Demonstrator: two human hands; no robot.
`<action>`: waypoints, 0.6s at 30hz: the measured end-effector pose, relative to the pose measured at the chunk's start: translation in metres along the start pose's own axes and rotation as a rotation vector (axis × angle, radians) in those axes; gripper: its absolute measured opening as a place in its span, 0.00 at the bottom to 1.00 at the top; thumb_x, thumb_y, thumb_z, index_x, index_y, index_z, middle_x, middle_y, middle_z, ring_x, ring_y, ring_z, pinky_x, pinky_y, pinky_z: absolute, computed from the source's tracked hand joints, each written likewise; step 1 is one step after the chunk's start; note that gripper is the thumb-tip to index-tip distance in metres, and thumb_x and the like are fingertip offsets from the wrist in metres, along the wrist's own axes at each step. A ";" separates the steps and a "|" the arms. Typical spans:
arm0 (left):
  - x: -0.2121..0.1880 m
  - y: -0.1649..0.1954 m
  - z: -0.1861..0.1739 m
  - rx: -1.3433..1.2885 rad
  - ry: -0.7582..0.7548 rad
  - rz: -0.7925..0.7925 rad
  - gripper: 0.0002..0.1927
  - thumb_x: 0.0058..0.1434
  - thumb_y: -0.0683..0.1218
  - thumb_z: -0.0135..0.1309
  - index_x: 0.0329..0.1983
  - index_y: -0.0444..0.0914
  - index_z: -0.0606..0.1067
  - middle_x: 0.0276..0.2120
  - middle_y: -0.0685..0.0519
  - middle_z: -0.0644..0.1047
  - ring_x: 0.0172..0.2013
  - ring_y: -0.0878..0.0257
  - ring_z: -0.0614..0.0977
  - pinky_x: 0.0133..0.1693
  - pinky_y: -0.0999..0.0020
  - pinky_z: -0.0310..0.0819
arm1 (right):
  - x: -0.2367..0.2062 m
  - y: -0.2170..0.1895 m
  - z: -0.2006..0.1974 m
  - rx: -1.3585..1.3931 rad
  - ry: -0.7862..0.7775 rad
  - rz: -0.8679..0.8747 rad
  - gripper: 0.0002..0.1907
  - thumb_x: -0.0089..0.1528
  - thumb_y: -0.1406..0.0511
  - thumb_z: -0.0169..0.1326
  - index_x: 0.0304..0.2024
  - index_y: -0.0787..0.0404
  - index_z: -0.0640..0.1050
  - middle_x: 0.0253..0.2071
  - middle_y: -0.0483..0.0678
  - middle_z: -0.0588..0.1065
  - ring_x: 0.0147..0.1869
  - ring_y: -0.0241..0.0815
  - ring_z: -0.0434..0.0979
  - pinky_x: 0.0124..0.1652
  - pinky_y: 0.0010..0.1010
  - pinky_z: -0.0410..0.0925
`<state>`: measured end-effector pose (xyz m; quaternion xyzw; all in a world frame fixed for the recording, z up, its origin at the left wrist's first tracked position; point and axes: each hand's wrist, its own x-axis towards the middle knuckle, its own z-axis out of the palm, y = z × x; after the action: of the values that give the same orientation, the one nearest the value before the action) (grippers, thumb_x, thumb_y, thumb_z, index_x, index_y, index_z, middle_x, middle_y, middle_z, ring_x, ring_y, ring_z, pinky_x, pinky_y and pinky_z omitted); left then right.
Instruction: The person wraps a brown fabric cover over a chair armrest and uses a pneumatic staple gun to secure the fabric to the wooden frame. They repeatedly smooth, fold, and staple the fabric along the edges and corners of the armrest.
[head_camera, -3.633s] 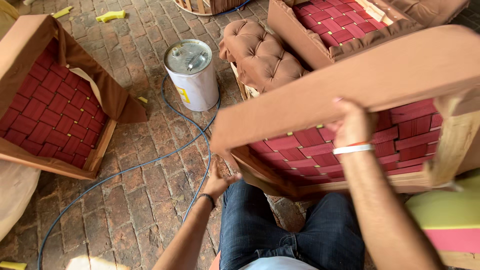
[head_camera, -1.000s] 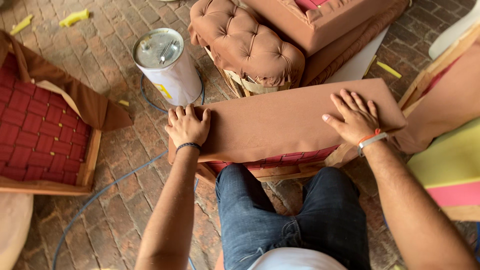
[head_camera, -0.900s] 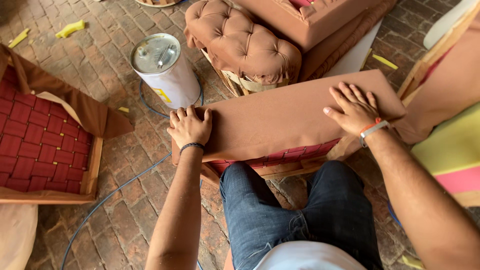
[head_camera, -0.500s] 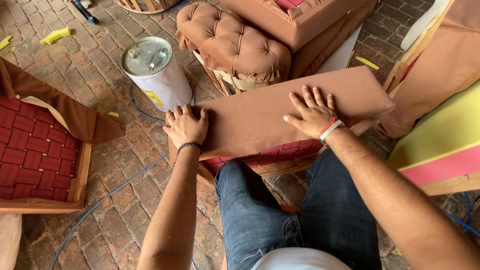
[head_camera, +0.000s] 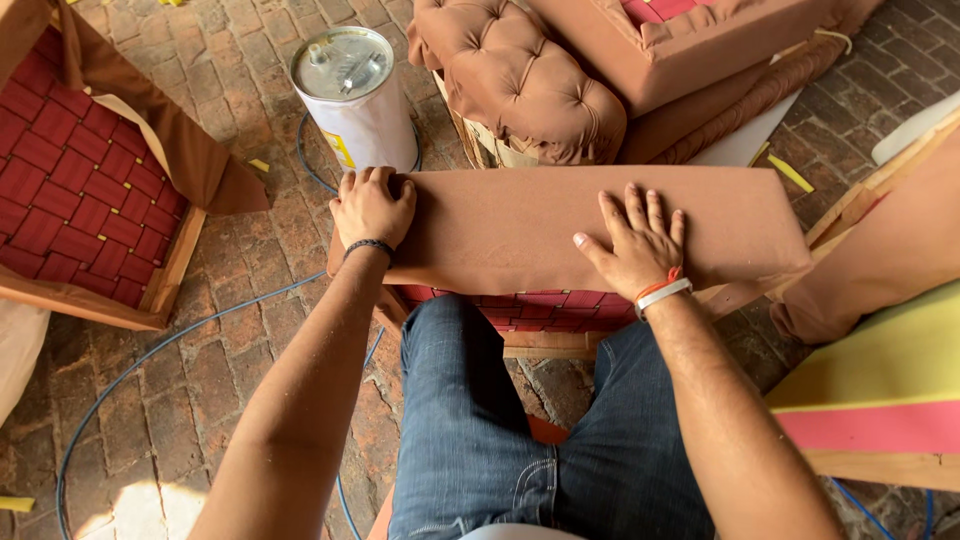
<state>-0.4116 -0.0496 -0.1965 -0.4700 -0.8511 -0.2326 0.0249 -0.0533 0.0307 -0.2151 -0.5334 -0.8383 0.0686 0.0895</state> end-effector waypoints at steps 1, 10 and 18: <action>0.000 0.000 -0.001 -0.002 0.003 0.000 0.22 0.62 0.60 0.52 0.55 0.46 0.79 0.60 0.52 0.75 0.67 0.48 0.66 0.61 0.42 0.58 | -0.001 -0.001 0.000 0.010 0.011 0.002 0.44 0.62 0.37 0.43 0.75 0.45 0.57 0.79 0.52 0.47 0.82 0.57 0.38 0.71 0.60 0.30; 0.003 0.002 0.002 0.026 0.004 -0.002 0.23 0.63 0.60 0.50 0.56 0.47 0.78 0.60 0.53 0.75 0.67 0.48 0.65 0.63 0.43 0.57 | 0.001 -0.003 0.001 -0.022 0.073 -0.003 0.42 0.62 0.38 0.46 0.73 0.46 0.61 0.78 0.54 0.53 0.81 0.57 0.45 0.72 0.59 0.34; 0.016 -0.007 -0.020 0.168 -0.309 0.107 0.32 0.60 0.70 0.43 0.59 0.50 0.76 0.59 0.47 0.73 0.62 0.46 0.69 0.57 0.44 0.66 | -0.023 -0.006 0.003 0.025 0.148 -0.029 0.43 0.63 0.39 0.44 0.74 0.52 0.60 0.77 0.54 0.54 0.81 0.55 0.46 0.72 0.54 0.36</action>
<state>-0.4295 -0.0485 -0.1771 -0.5411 -0.8350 -0.0839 -0.0547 -0.0492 0.0074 -0.2182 -0.5237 -0.8360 0.0380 0.1590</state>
